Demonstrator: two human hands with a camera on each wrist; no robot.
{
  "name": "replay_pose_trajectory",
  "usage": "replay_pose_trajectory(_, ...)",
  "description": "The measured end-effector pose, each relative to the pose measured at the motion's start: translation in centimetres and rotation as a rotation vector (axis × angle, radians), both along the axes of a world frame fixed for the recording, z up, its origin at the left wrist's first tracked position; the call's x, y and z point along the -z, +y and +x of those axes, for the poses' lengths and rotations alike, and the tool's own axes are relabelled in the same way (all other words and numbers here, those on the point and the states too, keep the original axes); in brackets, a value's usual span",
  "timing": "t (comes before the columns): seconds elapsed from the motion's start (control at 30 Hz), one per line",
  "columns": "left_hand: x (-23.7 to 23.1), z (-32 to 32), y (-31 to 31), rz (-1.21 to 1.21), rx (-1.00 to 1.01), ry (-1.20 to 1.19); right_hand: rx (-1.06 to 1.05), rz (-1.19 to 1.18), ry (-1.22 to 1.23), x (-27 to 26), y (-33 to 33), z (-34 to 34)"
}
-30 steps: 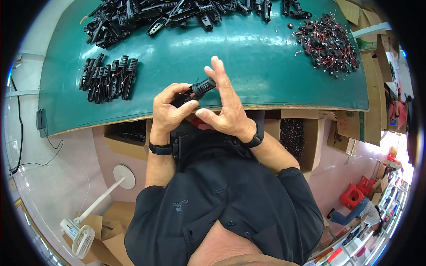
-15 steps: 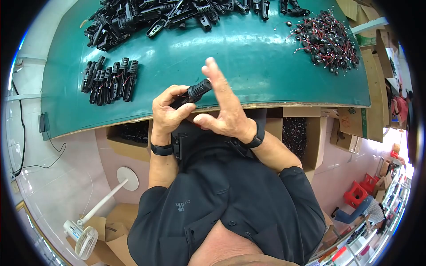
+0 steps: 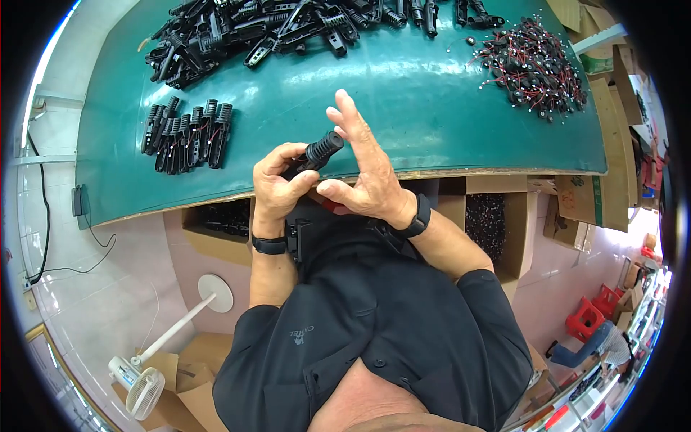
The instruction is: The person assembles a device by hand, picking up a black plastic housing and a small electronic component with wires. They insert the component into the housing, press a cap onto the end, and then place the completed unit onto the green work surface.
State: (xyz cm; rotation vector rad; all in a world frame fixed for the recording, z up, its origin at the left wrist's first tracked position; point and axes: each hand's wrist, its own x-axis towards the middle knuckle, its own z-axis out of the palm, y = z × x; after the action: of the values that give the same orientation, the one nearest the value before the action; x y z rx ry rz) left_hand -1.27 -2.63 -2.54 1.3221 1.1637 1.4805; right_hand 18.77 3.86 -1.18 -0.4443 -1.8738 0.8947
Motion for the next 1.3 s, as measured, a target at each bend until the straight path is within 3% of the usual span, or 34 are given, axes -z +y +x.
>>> replay_pose_trajectory(0.27, -0.1, 0.5, -0.2, -0.080, 0.037, -0.096, 0.037, -0.074, 0.045, 0.0, -0.6, 0.4)
replay_pose_trajectory(0.4, -1.4, 0.7, 0.0, -0.050, -0.121, 0.117, -0.002, -0.122, -0.002, 0.0, -0.2, 0.5)
replay_pose_trajectory(0.5, -3.8, -1.0, 0.5, -0.055, -0.443, 0.629, -0.026, -0.154, -0.054, 0.1, 0.1, 1.4)
replay_pose_trajectory(0.53, -3.9, -2.0, 0.6, -0.057, -0.476, 0.638, -0.010, -0.173, -0.102, 0.1, 0.1, 1.6)
replay_pose_trajectory(0.63, -3.3, -5.0, 1.3, -0.063, -0.684, 1.205, 0.022, -0.197, -0.196, -0.2, 0.1, 1.9)
replay_pose_trajectory(0.8, -1.5, -7.5, 1.9, -0.087, -0.767, 1.289, 0.026, -0.159, -0.255, -0.4, 0.0, 1.6)
replay_pose_trajectory(0.9, 0.2, -8.9, 2.4, -0.148, -0.757, 1.084, 0.017, -0.148, -0.291, -0.4, 0.2, 1.3)
replay_pose_trajectory(0.97, 0.6, -9.3, 2.3, -0.144, -0.786, 1.077, 0.002, -0.135, -0.297, -0.2, 0.2, 1.5)
replay_pose_trajectory(1.3, -0.2, -7.9, -0.1, -0.022, -0.824, 1.127, -0.009, 0.029, -0.474, -3.0, 3.2, 2.5)
